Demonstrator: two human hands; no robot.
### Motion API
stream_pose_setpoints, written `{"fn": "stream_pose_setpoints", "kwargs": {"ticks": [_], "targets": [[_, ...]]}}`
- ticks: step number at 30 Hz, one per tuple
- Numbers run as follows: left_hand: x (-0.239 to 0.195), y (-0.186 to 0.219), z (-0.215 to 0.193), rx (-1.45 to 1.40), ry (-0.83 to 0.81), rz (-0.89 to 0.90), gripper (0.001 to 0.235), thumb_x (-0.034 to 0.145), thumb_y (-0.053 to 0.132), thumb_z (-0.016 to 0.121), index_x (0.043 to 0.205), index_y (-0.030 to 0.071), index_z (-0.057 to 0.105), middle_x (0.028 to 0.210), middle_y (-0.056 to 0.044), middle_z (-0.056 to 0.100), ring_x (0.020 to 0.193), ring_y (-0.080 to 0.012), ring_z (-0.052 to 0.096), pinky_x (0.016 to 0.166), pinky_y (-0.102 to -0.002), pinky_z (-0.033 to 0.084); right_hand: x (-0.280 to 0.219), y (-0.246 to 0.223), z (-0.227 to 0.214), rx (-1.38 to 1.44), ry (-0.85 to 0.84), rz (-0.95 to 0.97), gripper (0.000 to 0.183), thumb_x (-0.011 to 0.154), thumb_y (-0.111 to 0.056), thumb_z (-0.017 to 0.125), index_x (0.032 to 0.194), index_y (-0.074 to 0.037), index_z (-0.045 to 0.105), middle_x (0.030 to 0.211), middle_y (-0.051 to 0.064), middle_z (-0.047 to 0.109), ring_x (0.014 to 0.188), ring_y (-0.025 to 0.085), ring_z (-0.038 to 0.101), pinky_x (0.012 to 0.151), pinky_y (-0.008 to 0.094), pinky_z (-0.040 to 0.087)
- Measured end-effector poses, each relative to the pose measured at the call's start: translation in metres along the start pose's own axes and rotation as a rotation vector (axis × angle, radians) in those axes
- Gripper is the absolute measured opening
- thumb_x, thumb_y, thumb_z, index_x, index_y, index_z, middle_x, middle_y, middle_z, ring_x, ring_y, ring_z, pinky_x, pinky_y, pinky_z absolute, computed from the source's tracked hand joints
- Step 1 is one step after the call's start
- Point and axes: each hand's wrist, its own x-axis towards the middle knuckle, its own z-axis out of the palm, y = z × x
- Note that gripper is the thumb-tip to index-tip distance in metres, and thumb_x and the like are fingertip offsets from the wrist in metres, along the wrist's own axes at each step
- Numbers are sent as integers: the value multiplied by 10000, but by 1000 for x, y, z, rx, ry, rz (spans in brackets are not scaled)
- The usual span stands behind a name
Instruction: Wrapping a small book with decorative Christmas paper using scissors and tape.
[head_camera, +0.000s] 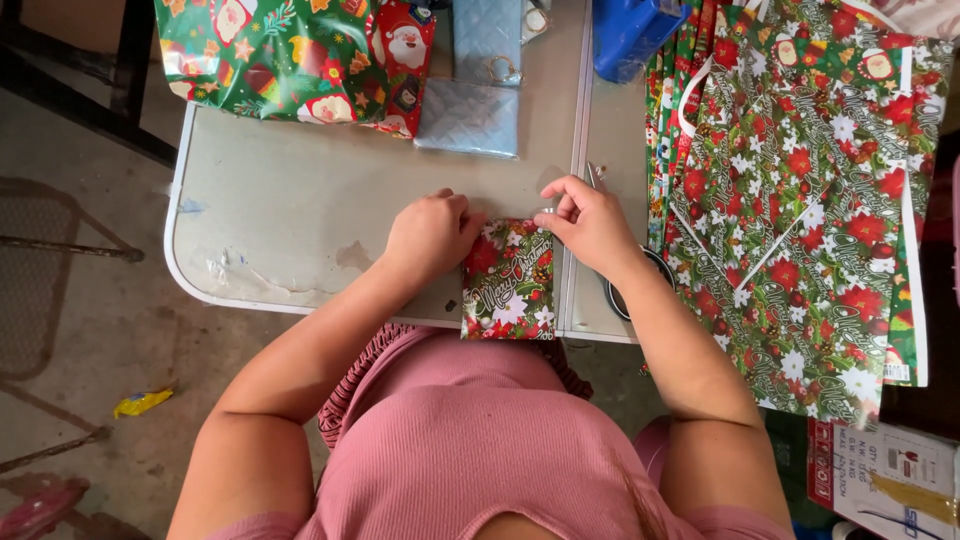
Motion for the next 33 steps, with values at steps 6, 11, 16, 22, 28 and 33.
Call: {"fn": "stream_pose_setpoints", "kwargs": {"ticks": [6,11,16,22,28,33], "targets": [[-4,-12,-1,49,-31,-46,397,948,420,617,733,88,654,705,-73,601,663,-306,688,580,-415,578,-2,-3,-3,-10,2,2,310,809,-79,839,1082,-160,718,672,19,662,570,128,574,565,285,492],[-10,-25,-12,7,-45,-113,415,954,406,608,777,37,679,680,-141,621,686,-384,691,596,-476,567,-6,-4,-9,86,-10,25,296,838,-49,807,1104,-131,705,712,49,680,562,110,566,549,252,500],[-36,-9,-47,-175,-70,-196,315,948,290,614,858,0,700,737,-184,682,731,-406,705,645,-451,575,-14,3,-15,202,-15,62,251,893,-58,763,1125,-110,681,738,71,706,541,112,594,545,239,528],[-42,23,-38,-330,-223,-230,547,876,533,704,1108,38,690,820,-146,744,868,-370,741,749,-485,588,-22,11,-16,325,31,178,216,958,-87,710,1155,-25,648,815,161,718,576,156,667,544,264,606],[-36,37,-32,-195,-233,-242,608,841,602,745,1157,89,661,892,-111,761,926,-338,748,786,-458,601,-37,-9,-20,369,65,215,284,957,-53,693,1213,20,591,868,204,706,614,208,703,577,308,643],[-42,43,-40,-446,-211,-270,549,807,537,787,1120,104,659,863,-68,731,912,-314,741,788,-444,577,-55,-2,-9,583,118,238,635,847,90,723,1400,29,416,1038,247,625,795,205,688,704,324,665]]}}
